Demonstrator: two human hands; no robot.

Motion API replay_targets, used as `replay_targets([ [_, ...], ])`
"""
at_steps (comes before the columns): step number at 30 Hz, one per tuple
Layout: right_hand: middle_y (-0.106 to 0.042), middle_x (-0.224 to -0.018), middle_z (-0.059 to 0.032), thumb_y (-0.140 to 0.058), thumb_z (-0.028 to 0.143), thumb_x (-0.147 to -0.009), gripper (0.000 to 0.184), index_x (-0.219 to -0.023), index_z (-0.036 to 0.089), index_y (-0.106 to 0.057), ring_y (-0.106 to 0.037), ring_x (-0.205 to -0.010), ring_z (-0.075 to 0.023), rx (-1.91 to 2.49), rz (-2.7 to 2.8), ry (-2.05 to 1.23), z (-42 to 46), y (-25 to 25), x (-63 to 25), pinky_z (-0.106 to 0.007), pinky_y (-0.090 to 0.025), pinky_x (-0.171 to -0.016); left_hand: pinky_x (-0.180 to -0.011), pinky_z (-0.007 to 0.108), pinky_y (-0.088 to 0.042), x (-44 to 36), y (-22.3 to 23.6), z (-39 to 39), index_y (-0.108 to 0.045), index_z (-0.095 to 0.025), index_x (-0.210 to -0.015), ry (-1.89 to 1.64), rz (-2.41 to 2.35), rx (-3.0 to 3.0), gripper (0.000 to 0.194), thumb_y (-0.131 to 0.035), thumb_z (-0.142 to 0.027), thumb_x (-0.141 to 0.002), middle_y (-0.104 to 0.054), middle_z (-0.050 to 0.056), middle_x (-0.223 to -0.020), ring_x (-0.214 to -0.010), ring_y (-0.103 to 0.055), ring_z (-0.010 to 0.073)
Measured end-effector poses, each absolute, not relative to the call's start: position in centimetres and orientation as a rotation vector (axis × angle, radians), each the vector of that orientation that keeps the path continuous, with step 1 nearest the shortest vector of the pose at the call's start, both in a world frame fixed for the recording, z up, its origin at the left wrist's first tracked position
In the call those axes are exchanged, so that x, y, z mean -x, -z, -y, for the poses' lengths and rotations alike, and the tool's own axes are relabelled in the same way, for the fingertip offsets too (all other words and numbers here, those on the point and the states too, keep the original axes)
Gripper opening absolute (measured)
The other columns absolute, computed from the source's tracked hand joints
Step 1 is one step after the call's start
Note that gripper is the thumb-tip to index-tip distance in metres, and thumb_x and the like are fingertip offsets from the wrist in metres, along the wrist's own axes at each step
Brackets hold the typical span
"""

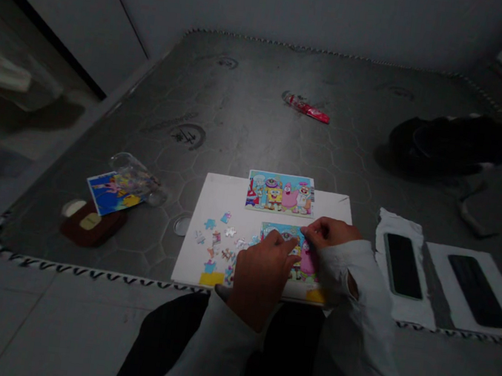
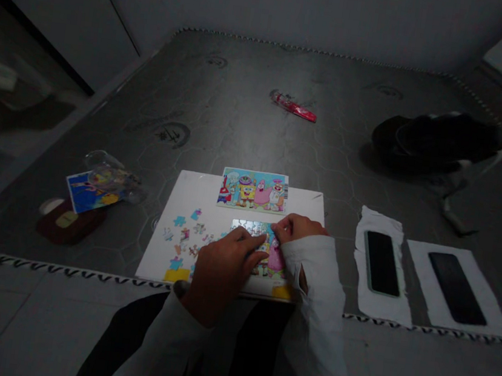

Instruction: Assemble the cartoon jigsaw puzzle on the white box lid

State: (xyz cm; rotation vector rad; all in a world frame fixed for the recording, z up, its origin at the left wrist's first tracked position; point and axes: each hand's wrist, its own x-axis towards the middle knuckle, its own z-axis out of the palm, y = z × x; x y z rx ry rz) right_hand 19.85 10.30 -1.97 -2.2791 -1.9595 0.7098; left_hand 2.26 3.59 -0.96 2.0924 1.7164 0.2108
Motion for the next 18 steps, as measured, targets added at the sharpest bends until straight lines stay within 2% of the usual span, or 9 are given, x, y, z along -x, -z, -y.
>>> replay_targets([
  [8,-0.07,-0.069,0.0007,-0.072,0.046,-0.08,0.021,-0.072,0.027,-0.07,-0.061,-0.066,-0.0168,2.303,1.996,-0.654,-10.4,1.5,-19.2,-0.03,-0.037,-0.062,-0.061,0.027,-0.047,-2.3,0.7,-3.6,-0.069,-0.039,-0.129,-0.185,-1.701,-2.109,0.029,-0.06,-0.045,-0.101,-0.072,-0.001,-0.116,-0.09,-0.073,0.0183],
  [18,-0.066,-0.063,0.0028,-0.071,0.04,-0.08,0.018,-0.07,0.026,-0.068,-0.06,-0.062,-0.015,2.176,1.97,-0.605,-9.4,0.8,-19.2,-0.028,-0.039,-0.062,-0.06,0.027,-0.048,-2.3,0.7,-3.6,-0.068,-0.039,-0.128,-0.151,-1.692,-2.128,0.029,-0.059,-0.044,-0.102,-0.071,-0.002,-0.116,-0.087,-0.073,0.0188],
])
